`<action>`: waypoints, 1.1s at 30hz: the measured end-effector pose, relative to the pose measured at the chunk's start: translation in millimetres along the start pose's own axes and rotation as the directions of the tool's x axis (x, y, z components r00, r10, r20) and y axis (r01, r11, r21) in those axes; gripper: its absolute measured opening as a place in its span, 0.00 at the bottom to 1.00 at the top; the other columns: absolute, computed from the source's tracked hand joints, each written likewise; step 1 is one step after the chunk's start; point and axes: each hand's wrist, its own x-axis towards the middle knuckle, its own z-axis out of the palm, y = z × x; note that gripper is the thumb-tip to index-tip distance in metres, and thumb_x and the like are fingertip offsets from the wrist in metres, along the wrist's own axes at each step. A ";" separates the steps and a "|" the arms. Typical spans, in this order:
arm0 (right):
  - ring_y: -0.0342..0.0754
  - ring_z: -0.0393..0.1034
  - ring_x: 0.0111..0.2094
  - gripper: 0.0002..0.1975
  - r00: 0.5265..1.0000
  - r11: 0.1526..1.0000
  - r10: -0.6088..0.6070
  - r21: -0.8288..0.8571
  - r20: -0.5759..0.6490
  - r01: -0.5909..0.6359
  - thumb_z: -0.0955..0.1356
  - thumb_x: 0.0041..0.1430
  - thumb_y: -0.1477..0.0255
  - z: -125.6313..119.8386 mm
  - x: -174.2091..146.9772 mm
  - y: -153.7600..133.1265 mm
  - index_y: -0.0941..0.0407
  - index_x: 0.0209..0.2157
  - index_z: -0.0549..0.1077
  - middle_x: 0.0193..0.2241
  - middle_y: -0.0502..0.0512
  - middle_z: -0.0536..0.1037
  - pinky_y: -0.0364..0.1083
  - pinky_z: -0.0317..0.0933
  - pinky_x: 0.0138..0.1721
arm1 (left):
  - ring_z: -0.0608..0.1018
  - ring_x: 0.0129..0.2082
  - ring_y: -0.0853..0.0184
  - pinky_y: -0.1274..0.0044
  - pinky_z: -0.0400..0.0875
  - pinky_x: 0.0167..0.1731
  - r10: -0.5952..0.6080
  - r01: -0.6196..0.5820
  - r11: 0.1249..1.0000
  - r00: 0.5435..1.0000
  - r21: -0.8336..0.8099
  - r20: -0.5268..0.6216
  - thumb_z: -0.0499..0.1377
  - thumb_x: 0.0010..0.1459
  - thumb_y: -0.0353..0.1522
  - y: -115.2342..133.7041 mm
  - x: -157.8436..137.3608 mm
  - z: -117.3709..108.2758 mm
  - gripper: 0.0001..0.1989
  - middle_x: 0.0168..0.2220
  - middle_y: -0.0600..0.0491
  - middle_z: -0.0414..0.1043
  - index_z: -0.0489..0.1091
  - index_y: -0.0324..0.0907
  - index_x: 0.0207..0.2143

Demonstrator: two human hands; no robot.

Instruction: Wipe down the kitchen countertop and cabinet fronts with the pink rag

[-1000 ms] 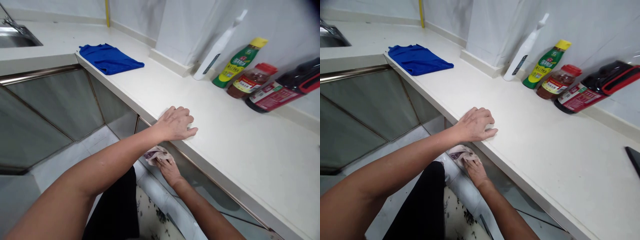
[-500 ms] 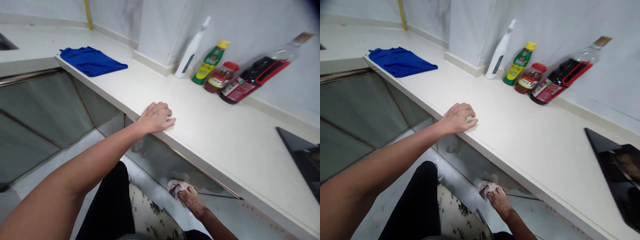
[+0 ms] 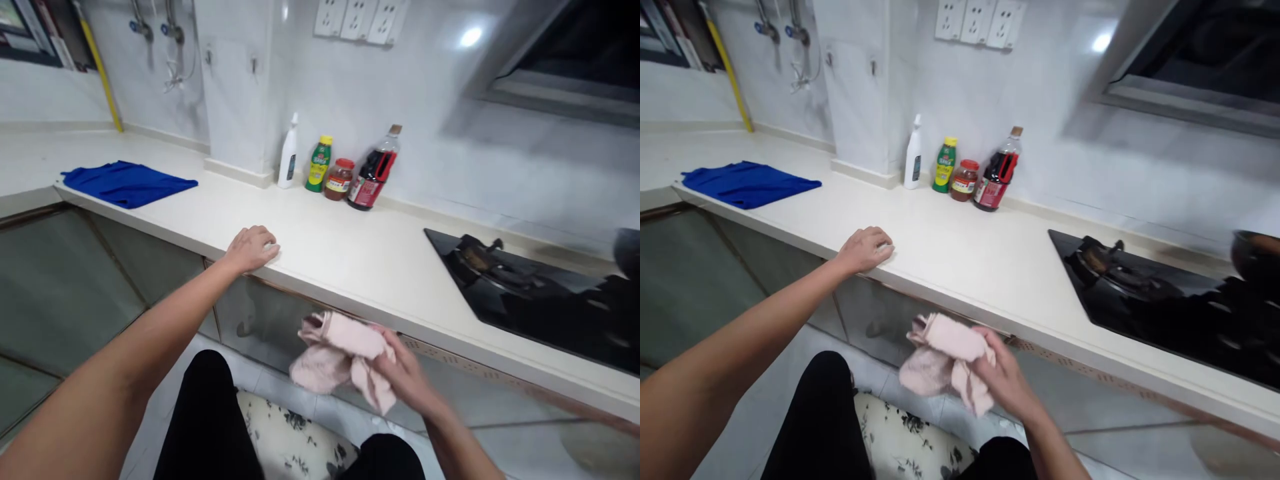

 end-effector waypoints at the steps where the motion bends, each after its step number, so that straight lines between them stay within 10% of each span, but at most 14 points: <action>1: 0.48 0.72 0.38 0.23 0.999 0.999 -0.020 0.045 -0.045 0.022 0.69 0.59 0.58 -11.5 8.0 -17.5 0.52 0.53 0.69 0.40 0.51 0.78 0.44 0.66 0.38 | 0.73 0.52 0.57 0.67 0.63 0.52 0.000 0.000 1.000 1.000 0.004 0.000 0.52 0.62 0.39 0.2 0.6 -0.8 0.16 0.48 0.48 0.76 0.77 0.43 0.42; 5: 0.50 0.73 0.38 0.26 0.956 0.989 -0.086 0.088 -0.280 0.115 0.69 0.56 0.56 -51.3 56.7 -48.5 0.53 0.54 0.69 0.40 0.52 0.79 0.46 0.67 0.38 | 0.74 0.51 0.57 0.67 0.65 0.51 -0.014 0.014 1.000 1.000 0.020 -0.015 0.52 0.61 0.39 1.4 0.5 -5.7 0.16 0.47 0.49 0.77 0.78 0.44 0.40; 13: 0.62 0.62 0.59 0.28 0.812 0.821 -0.272 -0.565 -0.515 -0.083 0.61 0.60 0.57 -83.4 104.8 -11.6 0.52 0.59 0.70 0.61 0.63 0.68 0.64 0.58 0.58 | 0.75 0.50 0.58 0.68 0.66 0.50 0.006 -0.005 1.000 0.999 0.020 -0.054 0.52 0.61 0.40 -1.9 -2.4 -6.9 0.15 0.45 0.50 0.77 0.78 0.46 0.39; 15: 0.63 0.59 0.62 0.27 0.785 0.755 -0.314 -0.642 -0.534 -0.135 0.58 0.64 0.55 -72.8 99.7 -15.8 0.49 0.59 0.70 0.63 0.61 0.65 0.67 0.54 0.59 | 0.75 0.50 0.58 0.68 0.66 0.51 0.006 -0.005 1.000 0.999 0.014 -0.050 0.52 0.61 0.40 -3.1 -2.4 -4.4 0.15 0.46 0.50 0.77 0.77 0.47 0.39; 22: 0.69 0.57 0.61 0.28 0.921 0.569 -0.104 -0.782 -0.376 -0.255 0.60 0.65 0.47 19.0 111.0 -67.9 0.44 0.59 0.72 0.66 0.65 0.58 0.66 0.52 0.56 | 0.74 0.52 0.57 0.66 0.65 0.53 -0.010 0.009 1.000 0.999 -0.012 -0.031 0.52 0.62 0.45 -4.5 1.8 -1.7 0.17 0.47 0.50 0.76 0.77 0.47 0.40; 28: 0.64 0.58 0.57 0.25 0.924 0.495 -0.361 -0.865 -0.123 0.079 0.68 0.60 0.50 98.0 125.3 -99.5 0.42 0.57 0.70 0.64 0.60 0.59 0.61 0.54 0.52 | 0.74 0.53 0.56 0.66 0.66 0.54 -0.049 0.049 0.999 0.998 -0.005 -0.038 0.48 0.64 0.48 -4.7 5.7 -9.6 0.22 0.48 0.50 0.77 0.77 0.47 0.40; 33: 0.62 0.59 0.55 0.32 0.909 0.477 -0.416 -0.859 -0.035 0.185 0.75 0.53 0.52 84.6 123.6 -74.8 0.41 0.58 0.67 0.64 0.57 0.60 0.59 0.56 0.51 | 0.74 0.53 0.53 0.63 0.65 0.54 -0.085 0.086 0.996 0.996 0.032 -0.033 0.48 0.63 0.49 -8.5 8.3 -11.3 0.23 0.48 0.49 0.79 0.78 0.48 0.39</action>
